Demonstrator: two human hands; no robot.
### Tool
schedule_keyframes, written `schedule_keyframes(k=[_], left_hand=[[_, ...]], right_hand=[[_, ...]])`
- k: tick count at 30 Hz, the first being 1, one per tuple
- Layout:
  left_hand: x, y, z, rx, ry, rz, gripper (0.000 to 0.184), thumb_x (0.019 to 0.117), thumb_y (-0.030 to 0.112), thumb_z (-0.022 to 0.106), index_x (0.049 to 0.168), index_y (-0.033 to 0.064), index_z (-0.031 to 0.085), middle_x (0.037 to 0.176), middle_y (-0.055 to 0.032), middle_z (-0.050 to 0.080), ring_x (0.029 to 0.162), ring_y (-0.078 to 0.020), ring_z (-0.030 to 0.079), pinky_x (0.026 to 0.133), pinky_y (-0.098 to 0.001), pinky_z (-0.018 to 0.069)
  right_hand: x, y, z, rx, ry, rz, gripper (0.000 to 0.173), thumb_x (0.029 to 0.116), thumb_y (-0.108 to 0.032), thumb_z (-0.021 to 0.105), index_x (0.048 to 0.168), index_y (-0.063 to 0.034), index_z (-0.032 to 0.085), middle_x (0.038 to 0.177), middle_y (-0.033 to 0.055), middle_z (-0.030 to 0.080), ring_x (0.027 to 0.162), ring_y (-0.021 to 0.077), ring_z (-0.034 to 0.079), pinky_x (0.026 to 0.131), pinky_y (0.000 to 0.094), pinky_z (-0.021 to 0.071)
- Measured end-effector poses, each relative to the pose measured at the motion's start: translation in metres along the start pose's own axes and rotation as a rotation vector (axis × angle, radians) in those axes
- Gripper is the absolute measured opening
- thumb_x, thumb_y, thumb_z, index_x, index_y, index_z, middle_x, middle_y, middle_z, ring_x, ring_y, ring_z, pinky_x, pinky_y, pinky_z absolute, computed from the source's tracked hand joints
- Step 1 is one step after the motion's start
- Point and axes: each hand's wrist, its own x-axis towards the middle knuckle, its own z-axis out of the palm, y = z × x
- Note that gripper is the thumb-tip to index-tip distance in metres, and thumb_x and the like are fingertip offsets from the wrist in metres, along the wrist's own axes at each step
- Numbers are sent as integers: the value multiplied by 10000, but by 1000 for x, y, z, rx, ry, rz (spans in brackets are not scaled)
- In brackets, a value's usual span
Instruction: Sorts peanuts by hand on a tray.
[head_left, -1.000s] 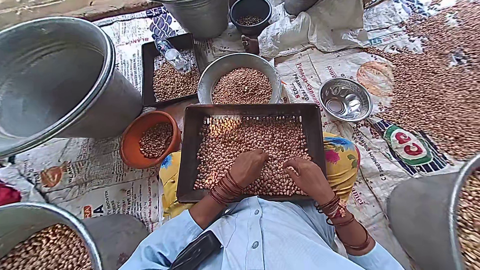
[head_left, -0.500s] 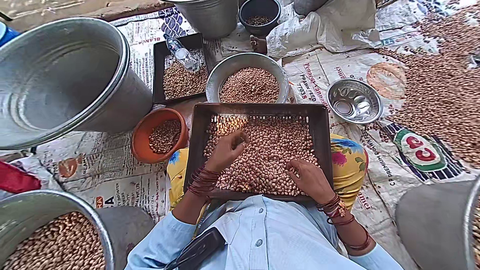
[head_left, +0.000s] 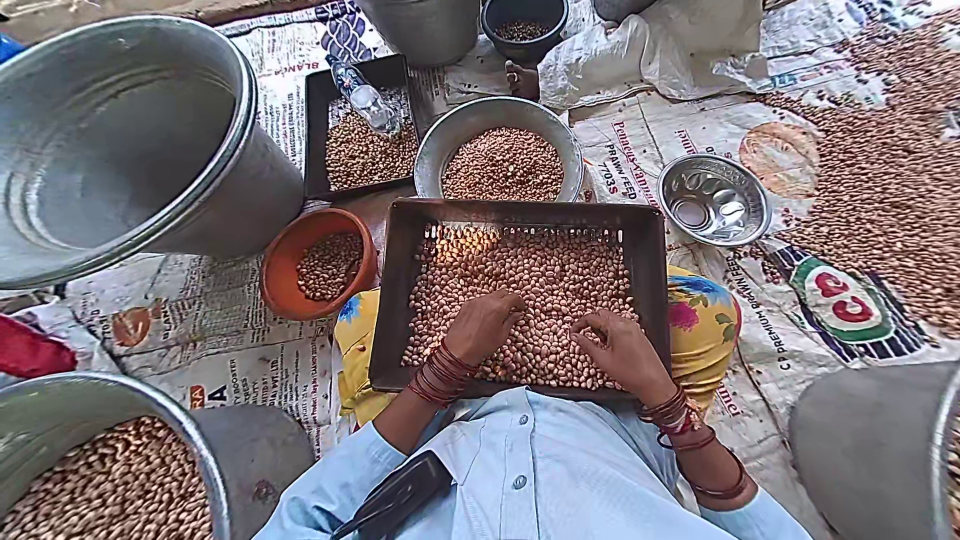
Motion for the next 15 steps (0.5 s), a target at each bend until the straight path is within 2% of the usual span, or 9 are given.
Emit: schedule_keyframes(k=[2, 3, 5, 6, 8, 11, 12, 14, 15], left_hand=[[0, -1, -2, -16, -25, -38, 230, 1011, 154, 588, 1131, 15, 726, 1062, -193, 733, 949, -368, 725, 843, -540, 567], [0, -3, -4, -71, -14, -67, 231, 1002, 167, 600, 1117, 15, 729, 985, -168, 732, 872, -323, 712, 810, -501, 568], [1, -14, -11, -333, 36, -140, 238, 984, 184, 585, 1092, 7, 701, 786, -38, 628, 650, -104, 542, 642, -290, 474], [0, -18, -19, -494, 35, -178, 245, 975, 160, 539, 1122, -1, 651, 828, 0, 616, 652, -23, 522, 629, -213, 457], [-4, -21, -29, -614, 14, -185, 301, 929, 118, 477, 1172, -5, 606, 900, 12, 618, 686, 15, 531, 634, -177, 454], [-10, -19, -23, -453, -71, -79, 242, 932, 126, 573, 1124, 40, 693, 740, 32, 562, 601, -17, 456, 578, -209, 402], [-12, -15, -20, -371, -83, -47, 202, 950, 130, 625, 1104, 43, 722, 744, -17, 592, 615, -78, 478, 602, -263, 426], [-14, -6, -15, -234, -118, -37, 187, 951, 113, 668, 1104, 43, 750, 929, -146, 709, 797, -247, 647, 787, -430, 540], [-15, -3, -14, -204, -133, -49, 202, 951, 94, 661, 1123, 38, 753, 1016, -183, 724, 899, -306, 686, 866, -484, 545]], right_hand=[[-2, -4, 10, -82, -4, -9, 215, 940, -248, 693, 1045, -83, 781, 906, 166, 704, 827, 327, 695, 735, 502, 554], [-2, -6, 13, -97, -5, -14, 209, 934, -235, 704, 1048, -77, 778, 921, 180, 707, 850, 348, 704, 742, 517, 560], [-1, -7, 17, -118, -6, -10, 206, 924, -219, 714, 1055, -72, 774, 932, 183, 705, 850, 354, 706, 728, 519, 563], [-1, -9, 17, -129, -6, -9, 207, 923, -214, 714, 1057, -68, 774, 936, 186, 703, 841, 358, 705, 718, 517, 561], [-2, -10, 18, -144, 2, -18, 201, 918, -199, 715, 1050, -60, 774, 924, 189, 697, 807, 358, 700, 695, 515, 558], [-3, -7, 22, -150, 43, -61, 186, 890, -195, 732, 1004, -54, 769, 868, 173, 691, 753, 339, 696, 639, 499, 553], [-2, -7, 23, -147, 44, -63, 185, 883, -194, 732, 1001, -54, 765, 859, 167, 687, 746, 335, 693, 629, 496, 548], [-2, -8, 22, -136, 14, -34, 205, 885, -201, 713, 1015, -48, 753, 888, 171, 694, 775, 343, 698, 648, 510, 548], [-1, -8, 22, -126, -1, -16, 219, 890, -212, 702, 1021, -44, 747, 904, 174, 698, 785, 346, 698, 659, 517, 545]])
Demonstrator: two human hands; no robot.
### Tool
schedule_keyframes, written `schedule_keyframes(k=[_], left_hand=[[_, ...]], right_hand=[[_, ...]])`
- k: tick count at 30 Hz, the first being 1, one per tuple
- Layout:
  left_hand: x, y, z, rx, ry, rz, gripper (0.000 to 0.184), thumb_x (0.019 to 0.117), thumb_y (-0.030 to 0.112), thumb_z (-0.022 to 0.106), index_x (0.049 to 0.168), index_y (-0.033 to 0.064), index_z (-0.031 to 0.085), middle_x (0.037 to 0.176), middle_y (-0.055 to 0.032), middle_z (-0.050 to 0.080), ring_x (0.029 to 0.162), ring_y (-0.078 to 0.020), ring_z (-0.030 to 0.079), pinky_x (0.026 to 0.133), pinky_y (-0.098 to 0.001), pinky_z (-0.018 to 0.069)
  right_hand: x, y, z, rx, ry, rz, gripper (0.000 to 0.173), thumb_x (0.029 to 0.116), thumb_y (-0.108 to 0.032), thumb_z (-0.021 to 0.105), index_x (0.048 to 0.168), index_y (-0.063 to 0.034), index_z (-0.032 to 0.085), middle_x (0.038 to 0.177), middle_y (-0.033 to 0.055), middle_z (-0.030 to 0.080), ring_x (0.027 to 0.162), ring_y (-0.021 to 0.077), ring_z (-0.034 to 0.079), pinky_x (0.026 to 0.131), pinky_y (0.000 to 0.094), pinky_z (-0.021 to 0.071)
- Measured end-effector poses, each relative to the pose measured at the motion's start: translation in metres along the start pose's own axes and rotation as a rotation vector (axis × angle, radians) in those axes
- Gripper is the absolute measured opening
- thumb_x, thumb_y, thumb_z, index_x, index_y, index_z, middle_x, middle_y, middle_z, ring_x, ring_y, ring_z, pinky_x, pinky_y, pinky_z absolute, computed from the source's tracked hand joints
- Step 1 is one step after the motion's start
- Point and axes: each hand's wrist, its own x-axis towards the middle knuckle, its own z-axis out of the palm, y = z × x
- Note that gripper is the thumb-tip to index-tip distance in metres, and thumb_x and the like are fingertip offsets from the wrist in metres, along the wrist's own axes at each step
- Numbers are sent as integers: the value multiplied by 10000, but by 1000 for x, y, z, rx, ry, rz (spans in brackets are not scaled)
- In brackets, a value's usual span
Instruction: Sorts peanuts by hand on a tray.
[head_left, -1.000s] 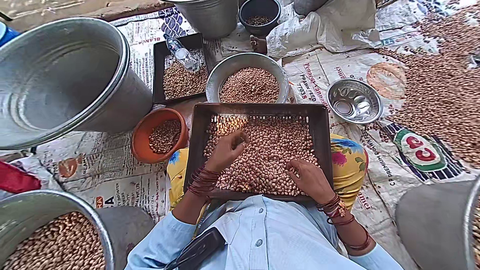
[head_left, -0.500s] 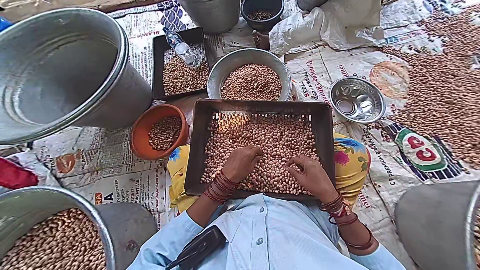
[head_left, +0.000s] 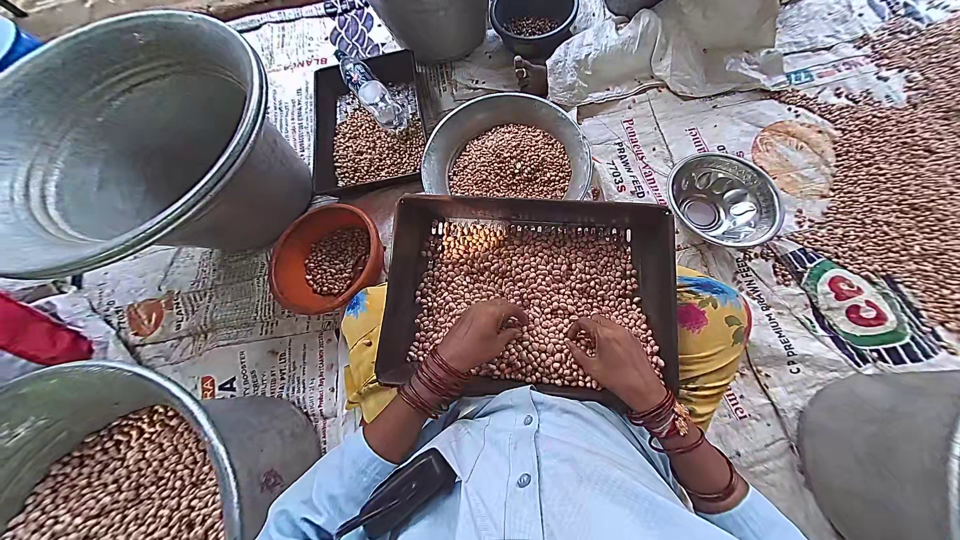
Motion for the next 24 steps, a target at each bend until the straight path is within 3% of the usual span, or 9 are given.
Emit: schedule_keyframes(k=[2, 5, 6, 8, 9, 13, 17, 20, 24], left_hand=[[-1, 4, 4, 50, 2, -17, 203, 959, 94, 645, 1120, 36, 753, 1055, -195, 716, 965, -346, 695, 888, -519, 544], [-2, 2, 8, 42, 41, 37, 175, 950, 88, 641, 1068, 17, 748, 993, -190, 711, 892, -338, 699, 827, -512, 562], [-2, 0, 9, 0, 60, 63, 173, 943, 103, 645, 1055, 17, 744, 939, -169, 709, 819, -292, 680, 775, -465, 560], [-1, -3, 11, -174, 77, 81, 208, 925, 145, 645, 1076, 18, 711, 751, -53, 604, 619, -113, 497, 602, -282, 436], [1, -1, 10, -285, 20, 52, 232, 923, 148, 658, 1113, 16, 680, 718, 0, 551, 592, -51, 453, 579, -227, 402], [4, 16, 1, -661, -258, -50, 241, 886, 6, 709, 1115, -30, 645, 877, 16, 663, 760, 13, 606, 743, -195, 530], [-3, 2, -15, -772, -151, -100, 65, 907, -11, 651, 931, 50, 651, 787, 100, 645, 679, 49, 582, 640, -153, 492], [-29, -18, -62, -387, 194, -253, 113, 954, 35, 646, 1025, -44, 685, 933, -58, 683, 810, -64, 620, 780, -264, 531], [-69, -58, -115, 212, 758, -393, 73, 920, 17, 692, 960, -1, 751, 1018, -213, 723, 1007, -396, 686, 920, -636, 495]], right_hand=[[0, 2, -3, 19, -15, 26, 247, 899, -243, 683, 1028, -41, 741, 910, 170, 699, 785, 337, 687, 673, 514, 535], [2, 1, -13, 11, -3, 11, 253, 908, -257, 684, 1025, -42, 746, 894, 171, 692, 785, 338, 678, 679, 511, 533], [3, -3, -18, 6, 9, -12, 244, 908, -250, 685, 1018, -41, 746, 889, 171, 690, 774, 336, 676, 669, 506, 532], [6, -15, -25, -4, 46, -94, 219, 909, -221, 684, 1014, -39, 741, 869, 162, 675, 714, 311, 659, 622, 473, 532], [9, -24, -27, -5, 66, -152, 209, 914, -214, 683, 1009, -36, 738, 854, 155, 672, 683, 292, 652, 599, 447, 535], [24, -61, -25, 47, 64, -367, 188, 925, -195, 700, 1015, -34, 734, 903, 124, 731, 723, 252, 720, 630, 415, 592], [63, -73, -24, -8, 94, -356, 169, 958, -154, 652, 1034, -49, 761, 936, 137, 741, 754, 286, 722, 666, 455, 588], [98, -63, -21, -139, 58, -267, 196, 991, -141, 623, 1067, -42, 773, 980, 182, 732, 849, 371, 724, 732, 538, 568], [123, -54, -11, -253, -29, -233, 214, 1007, -149, 602, 1107, -61, 770, 1032, 197, 721, 960, 391, 706, 795, 545, 553]])
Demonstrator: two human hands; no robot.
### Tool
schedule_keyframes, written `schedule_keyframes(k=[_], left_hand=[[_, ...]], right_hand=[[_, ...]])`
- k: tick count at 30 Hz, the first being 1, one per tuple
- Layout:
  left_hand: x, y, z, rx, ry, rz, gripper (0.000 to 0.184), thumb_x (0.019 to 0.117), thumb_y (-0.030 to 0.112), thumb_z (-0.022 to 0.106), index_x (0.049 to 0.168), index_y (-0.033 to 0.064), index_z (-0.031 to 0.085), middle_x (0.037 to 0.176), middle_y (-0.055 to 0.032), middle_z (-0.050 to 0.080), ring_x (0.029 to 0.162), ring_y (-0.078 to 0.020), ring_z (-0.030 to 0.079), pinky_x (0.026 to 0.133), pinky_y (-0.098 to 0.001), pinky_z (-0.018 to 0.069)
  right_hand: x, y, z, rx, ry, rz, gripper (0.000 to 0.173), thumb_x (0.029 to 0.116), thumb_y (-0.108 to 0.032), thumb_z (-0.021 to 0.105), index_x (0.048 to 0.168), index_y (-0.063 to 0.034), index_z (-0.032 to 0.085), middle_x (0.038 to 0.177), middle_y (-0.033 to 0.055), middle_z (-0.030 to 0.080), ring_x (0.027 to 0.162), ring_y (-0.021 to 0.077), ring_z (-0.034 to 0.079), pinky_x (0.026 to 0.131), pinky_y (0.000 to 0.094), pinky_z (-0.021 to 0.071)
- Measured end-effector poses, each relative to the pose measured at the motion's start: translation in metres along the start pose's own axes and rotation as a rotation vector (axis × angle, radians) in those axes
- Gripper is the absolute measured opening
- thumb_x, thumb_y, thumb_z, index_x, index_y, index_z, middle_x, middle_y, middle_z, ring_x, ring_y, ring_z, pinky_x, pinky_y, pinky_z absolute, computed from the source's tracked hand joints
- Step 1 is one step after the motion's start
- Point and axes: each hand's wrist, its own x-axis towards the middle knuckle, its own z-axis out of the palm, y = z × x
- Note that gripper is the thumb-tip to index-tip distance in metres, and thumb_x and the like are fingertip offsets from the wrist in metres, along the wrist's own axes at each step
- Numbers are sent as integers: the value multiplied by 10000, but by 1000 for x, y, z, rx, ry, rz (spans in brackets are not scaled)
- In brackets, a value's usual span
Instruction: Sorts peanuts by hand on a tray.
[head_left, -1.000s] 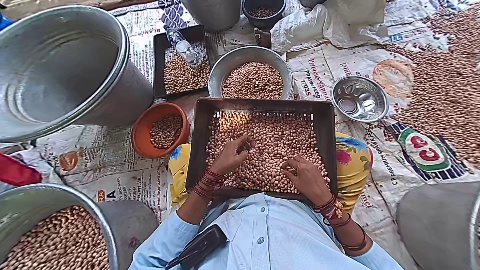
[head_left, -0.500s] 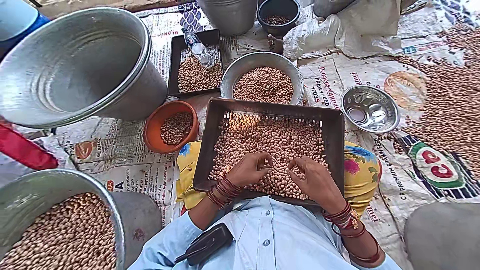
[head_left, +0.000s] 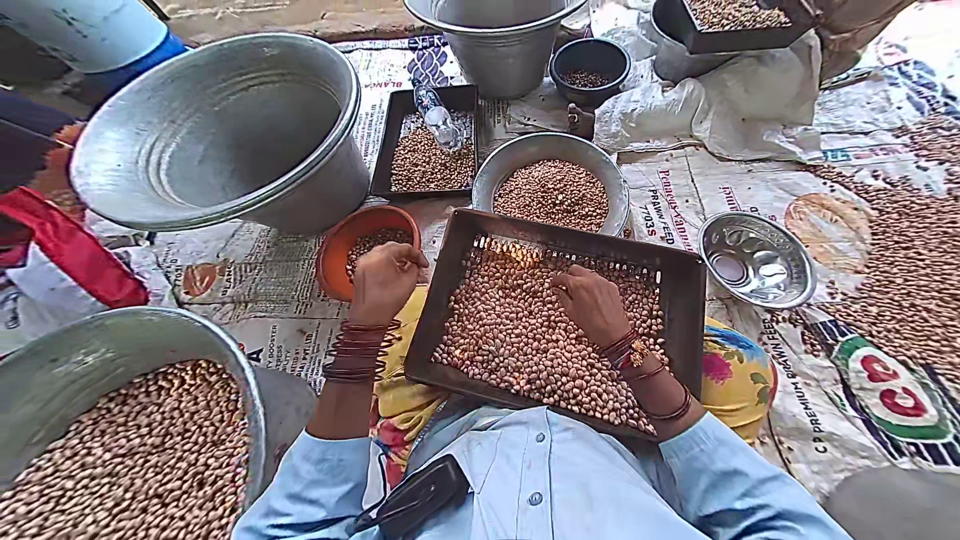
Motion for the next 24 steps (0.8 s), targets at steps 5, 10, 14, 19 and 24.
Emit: schedule_keyframes(k=[5, 10, 14, 19, 24], left_hand=[[5, 25, 18, -30, 47, 145, 118, 895, 36, 749, 1013, 28, 754, 1050, -203, 706, 1069, -424, 643, 937, -626, 492], [0, 73, 86, -112, -284, 282, 162, 959, 45, 631, 1044, 19, 765, 1026, -181, 738, 1043, -362, 691, 967, -531, 520], [2, 88, 108, -22, -429, 294, 217, 983, 92, 622, 1150, 15, 739, 1142, -220, 703, 1152, -395, 640, 1037, -528, 469], [3, 88, 117, 3, -444, 308, 230, 1000, 118, 605, 1159, 4, 726, 1145, -230, 694, 1156, -407, 633, 1037, -516, 473], [0, 79, 114, 30, -426, 319, 246, 976, 93, 624, 1168, -29, 720, 1167, -252, 687, 1177, -417, 629, 1045, -520, 474]], right_hand=[[5, -3, 4, -62, -103, 74, 256, 1025, -165, 563, 1177, -72, 747, 1152, 204, 704, 1051, 390, 691, 852, 544, 540], [2, 1, 5, -3, -89, 122, 285, 1009, -231, 583, 1176, -46, 722, 1114, 194, 710, 1022, 373, 701, 853, 540, 539], [-4, 18, -1, 358, 59, 256, 249, 990, -239, 619, 1107, -47, 725, 954, 99, 736, 820, 198, 695, 777, 399, 548], [-5, 11, 2, 527, 6, 228, 226, 973, -158, 560, 1130, -62, 691, 782, 16, 610, 637, 87, 514, 629, 285, 440], [-2, -19, 15, 100, -176, 60, 318, 1003, -166, 598, 1294, -68, 682, 1259, 199, 685, 1105, 375, 693, 921, 552, 547]])
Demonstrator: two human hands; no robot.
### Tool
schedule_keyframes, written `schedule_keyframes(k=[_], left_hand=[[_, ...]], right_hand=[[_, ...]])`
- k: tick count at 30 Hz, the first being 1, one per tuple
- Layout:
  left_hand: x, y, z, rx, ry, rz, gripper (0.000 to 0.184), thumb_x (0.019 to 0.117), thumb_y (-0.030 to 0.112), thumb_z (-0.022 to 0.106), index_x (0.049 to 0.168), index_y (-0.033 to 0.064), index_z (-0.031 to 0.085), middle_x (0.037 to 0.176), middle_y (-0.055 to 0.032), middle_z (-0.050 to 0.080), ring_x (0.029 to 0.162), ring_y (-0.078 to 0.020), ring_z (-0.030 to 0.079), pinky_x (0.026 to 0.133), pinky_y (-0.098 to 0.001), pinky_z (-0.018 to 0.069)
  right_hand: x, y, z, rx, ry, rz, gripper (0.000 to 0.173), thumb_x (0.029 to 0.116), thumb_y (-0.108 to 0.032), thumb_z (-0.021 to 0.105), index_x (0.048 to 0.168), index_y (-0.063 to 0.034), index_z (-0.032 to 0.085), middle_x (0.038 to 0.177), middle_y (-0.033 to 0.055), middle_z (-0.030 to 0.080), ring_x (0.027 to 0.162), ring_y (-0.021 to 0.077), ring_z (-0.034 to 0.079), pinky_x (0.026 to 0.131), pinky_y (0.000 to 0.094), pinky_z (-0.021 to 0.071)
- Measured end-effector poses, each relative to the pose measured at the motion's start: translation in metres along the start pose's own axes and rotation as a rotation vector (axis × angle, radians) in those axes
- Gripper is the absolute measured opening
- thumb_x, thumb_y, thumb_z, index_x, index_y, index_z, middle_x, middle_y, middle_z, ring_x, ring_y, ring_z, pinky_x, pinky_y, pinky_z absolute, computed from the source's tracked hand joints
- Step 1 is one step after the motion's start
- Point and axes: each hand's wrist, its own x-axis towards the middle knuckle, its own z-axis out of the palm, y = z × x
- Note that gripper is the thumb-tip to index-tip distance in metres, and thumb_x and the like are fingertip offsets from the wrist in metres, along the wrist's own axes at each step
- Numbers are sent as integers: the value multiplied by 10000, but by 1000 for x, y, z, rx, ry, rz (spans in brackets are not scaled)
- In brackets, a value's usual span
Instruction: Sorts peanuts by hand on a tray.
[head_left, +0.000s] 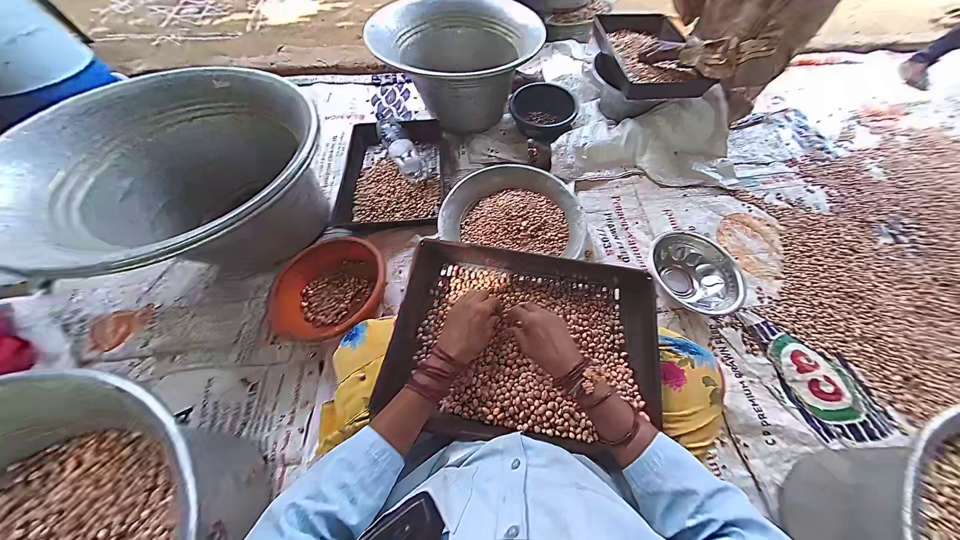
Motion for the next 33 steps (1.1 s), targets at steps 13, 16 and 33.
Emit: schedule_keyframes(k=[13, 16, 33], left_hand=[[-2, 1, 23, 130, 182, 33, 142, 878, -2, 731, 1012, -44, 750, 997, -292, 714, 1004, -502, 688, 849, -646, 541], [-4, 1, 27, 143, 218, 47, 149, 868, 27, 732, 984, -67, 735, 951, -304, 710, 962, -517, 693, 823, -657, 542], [-14, 33, 34, -979, -477, -79, 325, 1064, 160, 407, 851, 136, 652, 573, 138, 477, 450, 24, 373, 443, -159, 328]], right_hand=[[0, 2, 13, -66, -1, -1, 308, 1009, -107, 554, 1288, -9, 640, 1173, 214, 672, 1014, 378, 692, 804, 532, 563], [-1, 1, 9, -33, -52, 12, 332, 1004, -147, 572, 1298, 0, 624, 1193, 209, 669, 1063, 367, 681, 848, 535, 551], [-116, 16, -83, 22, -189, 634, 335, 1096, -173, 413, 1334, -7, 582, 1166, 250, 677, 1115, 422, 668, 908, 567, 533]])
